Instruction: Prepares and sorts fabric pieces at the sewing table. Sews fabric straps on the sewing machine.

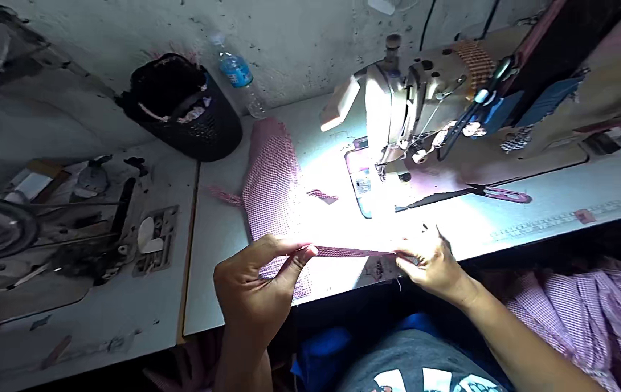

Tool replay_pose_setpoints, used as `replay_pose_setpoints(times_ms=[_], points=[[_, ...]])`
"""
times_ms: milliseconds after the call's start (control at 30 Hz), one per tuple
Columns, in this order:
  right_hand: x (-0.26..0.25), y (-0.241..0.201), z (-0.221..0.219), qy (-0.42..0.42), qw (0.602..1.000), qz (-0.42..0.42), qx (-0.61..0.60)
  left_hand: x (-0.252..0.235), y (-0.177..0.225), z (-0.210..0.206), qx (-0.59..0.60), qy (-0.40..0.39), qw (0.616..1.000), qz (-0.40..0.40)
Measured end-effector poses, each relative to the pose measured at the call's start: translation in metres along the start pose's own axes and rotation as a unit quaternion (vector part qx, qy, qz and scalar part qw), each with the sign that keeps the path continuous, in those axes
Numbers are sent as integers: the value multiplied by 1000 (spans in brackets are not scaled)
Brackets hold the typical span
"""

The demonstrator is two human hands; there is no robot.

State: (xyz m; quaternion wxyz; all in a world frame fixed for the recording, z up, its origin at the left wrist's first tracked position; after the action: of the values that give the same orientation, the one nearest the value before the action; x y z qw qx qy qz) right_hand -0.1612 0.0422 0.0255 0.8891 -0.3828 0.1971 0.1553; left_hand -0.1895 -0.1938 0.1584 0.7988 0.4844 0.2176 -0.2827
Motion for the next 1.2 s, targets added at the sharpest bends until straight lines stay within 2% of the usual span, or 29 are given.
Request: replay_pose_setpoints(times_ms=[133,233,333,400,467,533,700,900,1100,1200], points=[[12,0,3,7,1000,-6,19,-24,-9,-32,5,-35,998,-42],[17,-1,3,19,1000,-3,16,-45,-29,-72,44,-103,993,-28],[21,-5,6,28,1000,2,11,-54,-57,-123,108,-219,970,12],[23,-6,7,31,1000,1,-4,-46,-78,-159,96,-322,942,21],[27,-8,9,42,999,5,-15,-35,-85,-182,49,-393,918,-33],[32,-8,9,51,998,7,-29,-27,-82,-191,1,-425,902,-82],[38,-7,6,63,997,5,-36,-21,-78,-189,-34,-429,896,-113],[36,-7,6,70,997,-8,-10,-20,-90,-190,-26,-430,896,-104],[7,2,4,53,998,-23,6,-43,-111,-193,-22,-417,906,-67],[-9,8,2,38,999,-22,-6,-60,-119,-194,-21,-402,912,-74]])
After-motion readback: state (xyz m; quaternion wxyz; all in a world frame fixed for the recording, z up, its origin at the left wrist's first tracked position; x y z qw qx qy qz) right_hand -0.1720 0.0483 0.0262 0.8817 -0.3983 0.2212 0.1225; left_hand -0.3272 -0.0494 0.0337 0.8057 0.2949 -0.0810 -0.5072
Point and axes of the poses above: each hand's wrist, its own x-axis away from the middle knuckle, its own z-axis out of the back of the hand, y = z × x, the point moved 10 cm from there along -x, towards the middle knuckle, and after that the axes turned 3 degrees about -z, right-handed, at the moved point
